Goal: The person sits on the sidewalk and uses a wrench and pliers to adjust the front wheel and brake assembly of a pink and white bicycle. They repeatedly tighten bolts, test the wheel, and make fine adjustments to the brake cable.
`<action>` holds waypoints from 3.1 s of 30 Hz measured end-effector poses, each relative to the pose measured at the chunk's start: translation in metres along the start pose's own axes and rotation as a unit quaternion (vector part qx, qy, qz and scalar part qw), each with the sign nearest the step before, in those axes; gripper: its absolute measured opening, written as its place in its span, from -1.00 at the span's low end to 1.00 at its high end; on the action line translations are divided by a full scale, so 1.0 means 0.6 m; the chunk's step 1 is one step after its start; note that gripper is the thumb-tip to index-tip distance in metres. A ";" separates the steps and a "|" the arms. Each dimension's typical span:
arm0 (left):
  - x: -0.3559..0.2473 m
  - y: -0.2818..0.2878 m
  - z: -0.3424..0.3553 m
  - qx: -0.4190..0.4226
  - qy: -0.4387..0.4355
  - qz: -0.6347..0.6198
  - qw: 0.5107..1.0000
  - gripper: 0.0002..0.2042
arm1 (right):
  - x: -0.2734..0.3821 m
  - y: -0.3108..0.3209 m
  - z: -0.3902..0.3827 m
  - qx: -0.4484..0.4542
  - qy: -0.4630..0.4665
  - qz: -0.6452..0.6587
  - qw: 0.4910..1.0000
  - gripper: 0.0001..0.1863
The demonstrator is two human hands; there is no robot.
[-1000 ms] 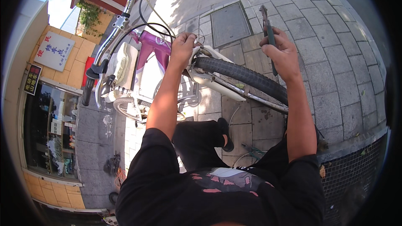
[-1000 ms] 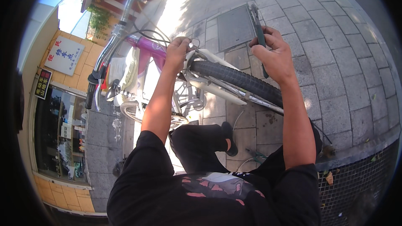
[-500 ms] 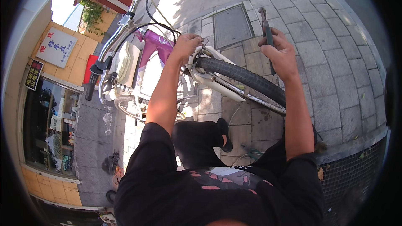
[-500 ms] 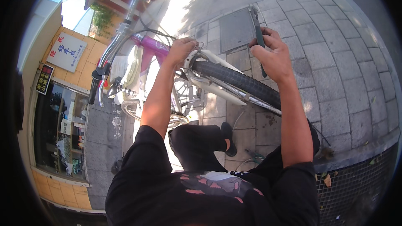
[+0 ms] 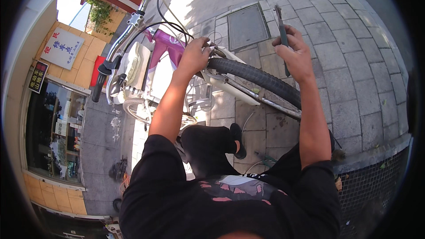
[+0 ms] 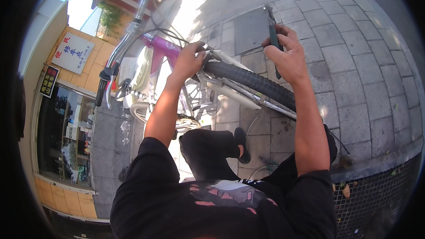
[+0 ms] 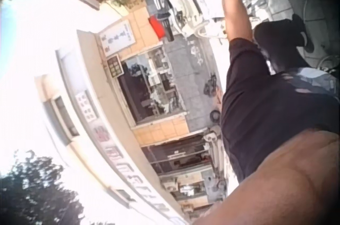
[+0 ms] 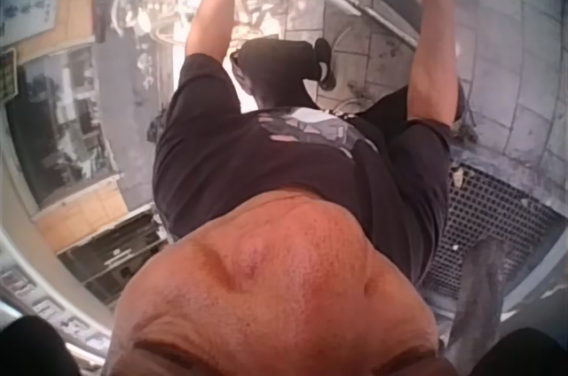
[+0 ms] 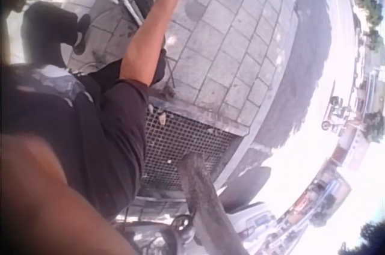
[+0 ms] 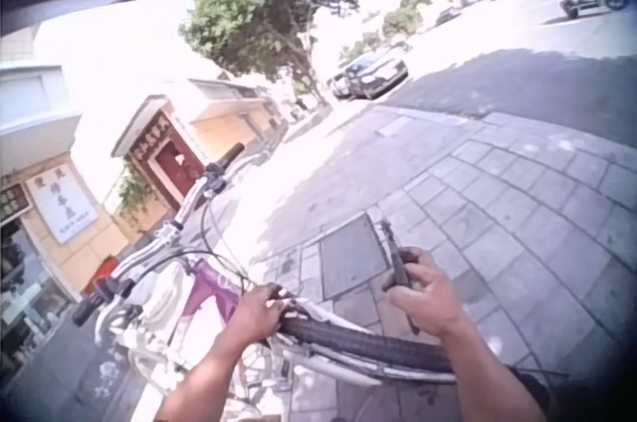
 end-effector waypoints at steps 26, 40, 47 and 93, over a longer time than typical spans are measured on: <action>0.012 -0.053 0.128 0.014 0.098 -0.308 0.946 -0.68 | -0.115 -0.196 0.062 0.446 -0.188 -0.086 0.871 -0.40; 0.011 -0.061 0.129 0.038 0.037 -0.299 0.953 -0.70 | -0.144 -0.234 0.073 0.468 -0.158 -0.071 0.866 -0.48; 0.012 -0.064 0.130 0.041 0.019 -0.324 0.945 -0.70 | -0.152 -0.219 0.078 0.417 -0.218 -0.108 0.876 -0.53; 0.009 -0.080 0.132 0.071 -0.014 -0.264 0.962 -0.69 | -0.152 -0.176 0.101 0.264 -0.145 -0.395 0.868 -0.42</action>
Point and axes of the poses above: each hand's wrist, its own z-axis towards the middle knuckle, its own y-axis out of the back of the hand, x = y × z, the point moved 9 cm from there along z, towards the middle knuckle, and after that the axes turned 4 degrees about x, right-handed, at the moved point
